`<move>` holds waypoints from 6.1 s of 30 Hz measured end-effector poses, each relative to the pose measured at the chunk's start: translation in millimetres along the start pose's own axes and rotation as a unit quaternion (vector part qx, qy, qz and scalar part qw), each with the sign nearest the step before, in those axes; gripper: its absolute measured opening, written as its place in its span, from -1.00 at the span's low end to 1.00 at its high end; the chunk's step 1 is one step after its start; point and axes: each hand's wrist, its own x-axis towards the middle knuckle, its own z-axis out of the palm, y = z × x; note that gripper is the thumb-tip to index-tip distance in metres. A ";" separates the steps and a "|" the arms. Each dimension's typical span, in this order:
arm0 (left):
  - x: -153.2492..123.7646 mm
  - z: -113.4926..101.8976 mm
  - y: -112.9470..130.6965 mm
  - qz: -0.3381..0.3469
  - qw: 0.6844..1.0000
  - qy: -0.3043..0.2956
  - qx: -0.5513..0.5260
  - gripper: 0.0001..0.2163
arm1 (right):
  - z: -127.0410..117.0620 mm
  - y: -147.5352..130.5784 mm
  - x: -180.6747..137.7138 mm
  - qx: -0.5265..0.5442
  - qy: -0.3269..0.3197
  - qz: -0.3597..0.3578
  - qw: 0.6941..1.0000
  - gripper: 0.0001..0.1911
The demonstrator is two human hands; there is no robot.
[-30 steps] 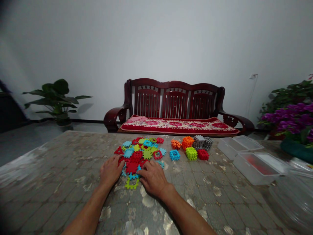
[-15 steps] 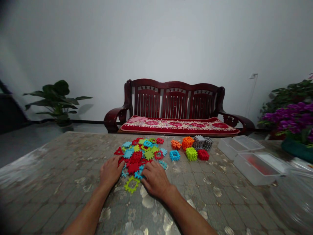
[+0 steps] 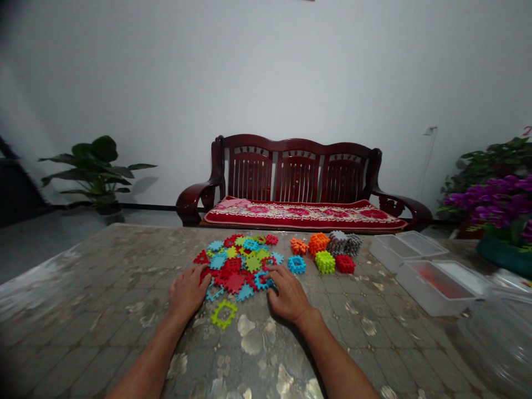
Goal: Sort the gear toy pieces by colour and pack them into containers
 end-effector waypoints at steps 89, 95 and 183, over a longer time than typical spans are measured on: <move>8.5 9.4 -8.0 0.018 1.000 -0.003 0.002 -0.59 | -42.3 26.9 17.9 0.007 0.250 0.164 0.954 -0.40; 9.4 11.2 -9.5 0.026 0.999 0.002 0.021 -0.60 | -105.8 95.3 -13.9 -0.062 0.350 0.317 0.880 -0.27; 6.6 11.6 -8.7 0.022 1.000 0.011 0.007 -0.60 | -114.3 111.1 -26.1 -0.242 0.206 0.355 0.879 -0.41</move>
